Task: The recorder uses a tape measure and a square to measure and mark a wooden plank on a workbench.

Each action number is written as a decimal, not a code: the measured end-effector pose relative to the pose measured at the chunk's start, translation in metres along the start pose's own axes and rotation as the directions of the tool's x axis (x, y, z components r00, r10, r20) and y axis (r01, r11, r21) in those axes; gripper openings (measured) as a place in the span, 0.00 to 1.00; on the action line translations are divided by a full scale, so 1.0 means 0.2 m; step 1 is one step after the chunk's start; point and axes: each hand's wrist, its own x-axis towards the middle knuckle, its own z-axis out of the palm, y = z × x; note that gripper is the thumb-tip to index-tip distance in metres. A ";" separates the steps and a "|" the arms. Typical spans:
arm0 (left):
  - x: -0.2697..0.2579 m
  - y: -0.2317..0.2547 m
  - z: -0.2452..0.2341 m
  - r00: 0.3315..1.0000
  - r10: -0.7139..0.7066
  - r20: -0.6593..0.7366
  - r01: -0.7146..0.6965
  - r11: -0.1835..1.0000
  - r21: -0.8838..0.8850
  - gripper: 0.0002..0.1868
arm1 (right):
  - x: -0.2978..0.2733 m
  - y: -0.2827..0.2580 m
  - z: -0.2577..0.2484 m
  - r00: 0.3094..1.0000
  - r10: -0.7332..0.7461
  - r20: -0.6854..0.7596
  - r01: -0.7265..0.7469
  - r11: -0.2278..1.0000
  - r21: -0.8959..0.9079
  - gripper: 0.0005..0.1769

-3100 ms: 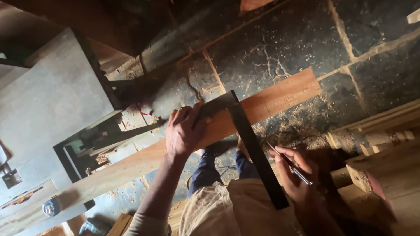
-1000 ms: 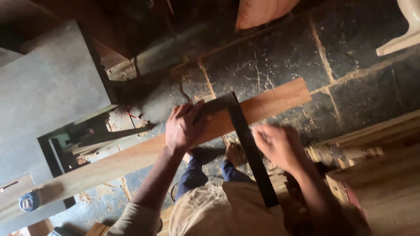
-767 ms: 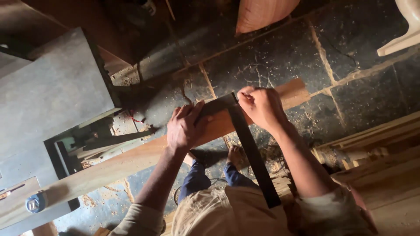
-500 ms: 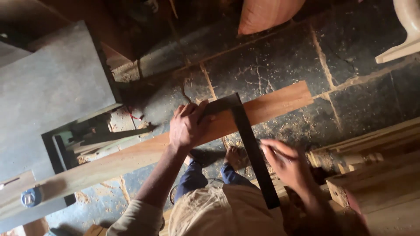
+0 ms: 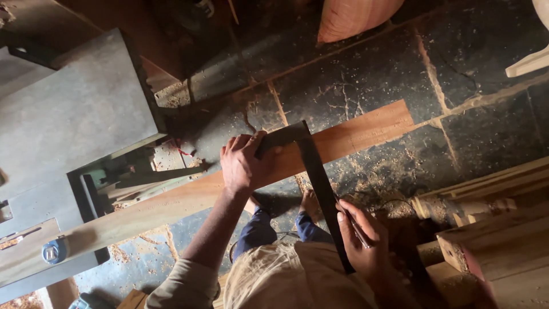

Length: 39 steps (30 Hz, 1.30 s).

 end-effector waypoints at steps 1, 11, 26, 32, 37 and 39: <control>0.00 0.00 0.00 1.000 -0.001 0.001 0.001 1.000 -0.002 0.26 | 0.00 0.00 0.00 1.000 0.001 0.000 -0.001 1.000 -0.002 0.13; 0.00 -0.01 -0.01 0.995 0.092 0.030 -0.092 0.996 0.021 0.28 | -0.02 0.05 -0.02 0.998 0.064 0.010 -0.064 0.998 0.008 0.15; 0.01 -0.01 -0.01 0.997 0.076 0.008 -0.076 0.997 -0.003 0.27 | 0.01 0.03 -0.04 0.992 0.122 0.023 -0.122 0.992 0.000 0.15; 0.01 -0.01 -0.01 0.997 0.066 0.030 -0.065 0.998 -0.019 0.27 | 0.03 0.02 -0.04 0.994 0.106 -0.023 -0.105 0.994 0.026 0.15; 0.02 -0.01 -0.02 0.997 0.069 0.035 -0.069 0.998 -0.016 0.27 | 0.06 0.02 -0.05 0.990 0.127 -0.058 -0.126 0.992 0.020 0.15; 0.02 -0.01 -0.02 0.997 0.056 0.043 -0.055 0.998 -0.022 0.27 | 0.06 0.05 -0.05 0.989 0.136 -0.051 -0.136 0.991 -0.001 0.15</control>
